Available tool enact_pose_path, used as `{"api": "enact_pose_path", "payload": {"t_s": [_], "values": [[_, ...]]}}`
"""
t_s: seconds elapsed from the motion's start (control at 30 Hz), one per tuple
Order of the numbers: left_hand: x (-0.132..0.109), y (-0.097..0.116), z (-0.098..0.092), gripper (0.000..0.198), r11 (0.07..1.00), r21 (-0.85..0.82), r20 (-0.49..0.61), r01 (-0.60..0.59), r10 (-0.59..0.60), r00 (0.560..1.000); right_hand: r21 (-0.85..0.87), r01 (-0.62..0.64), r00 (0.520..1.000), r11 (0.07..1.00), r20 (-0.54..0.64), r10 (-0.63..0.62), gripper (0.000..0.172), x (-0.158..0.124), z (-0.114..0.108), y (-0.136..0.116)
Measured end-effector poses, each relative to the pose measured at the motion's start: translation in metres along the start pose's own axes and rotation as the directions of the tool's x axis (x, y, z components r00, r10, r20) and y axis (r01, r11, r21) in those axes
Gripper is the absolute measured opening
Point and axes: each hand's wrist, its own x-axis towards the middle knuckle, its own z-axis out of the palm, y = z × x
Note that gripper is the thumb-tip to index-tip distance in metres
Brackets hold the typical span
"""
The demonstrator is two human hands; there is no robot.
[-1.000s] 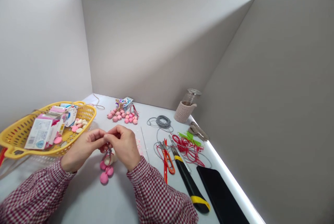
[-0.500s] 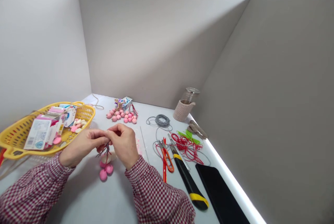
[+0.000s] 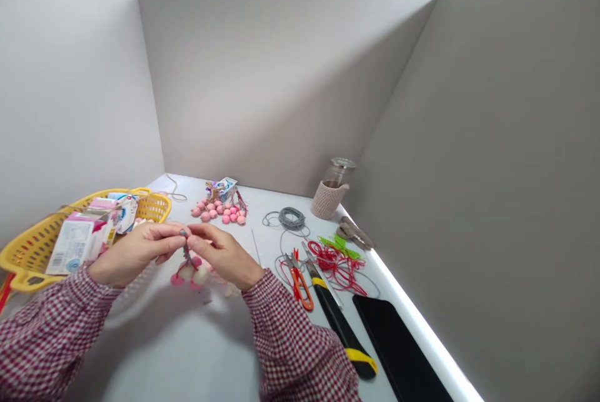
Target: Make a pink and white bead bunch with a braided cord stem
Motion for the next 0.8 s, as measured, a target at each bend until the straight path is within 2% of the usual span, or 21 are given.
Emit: {"api": "enact_pose_path", "payload": {"t_s": [0.1,0.23,0.4,0.5,0.57,0.63,0.7,0.8], "values": [[0.0,0.002,-0.002,0.027,0.996,-0.054,0.026,0.065,-0.064,0.998,0.123,-0.037,0.99,0.992,0.141,0.02,0.023,0.0,0.004,0.007],[-0.001,0.002,-0.004,0.029,0.993,-0.083,0.071,0.085,-0.079,0.994,0.195,-0.135,0.978,0.971,0.185,0.099,0.013,0.0,0.011,0.013],[-0.004,0.003,-0.007,0.03,0.989,-0.111,0.069,0.097,-0.089,0.994,0.15,-0.153,0.987,0.977,-0.025,0.158,0.008,0.003,0.008,0.016],[-0.005,0.005,-0.006,0.029,0.992,-0.093,0.024,0.084,-0.083,0.996,0.108,-0.129,0.988,0.986,-0.066,0.136,0.011,0.003,0.003,0.012],[-0.006,0.006,-0.004,0.028,0.995,-0.043,-0.039,0.086,-0.088,0.995,-0.013,-0.113,0.989,0.994,-0.101,0.111,0.014,0.002,0.003,0.006],[-0.006,0.009,0.0,0.027,0.994,0.037,-0.11,0.103,-0.098,0.989,-0.237,-0.055,0.988,0.97,-0.151,0.019,0.016,0.0,0.005,-0.001],[-0.007,0.012,0.004,0.025,0.985,0.119,-0.163,0.128,-0.108,0.981,-0.459,0.04,0.981,0.887,-0.151,-0.123,0.017,-0.002,0.009,-0.008],[-0.007,0.015,0.009,0.024,0.967,0.194,-0.186,0.166,-0.13,0.974,-0.643,0.111,0.956,0.758,-0.138,-0.257,0.015,-0.005,0.017,-0.013]]}}
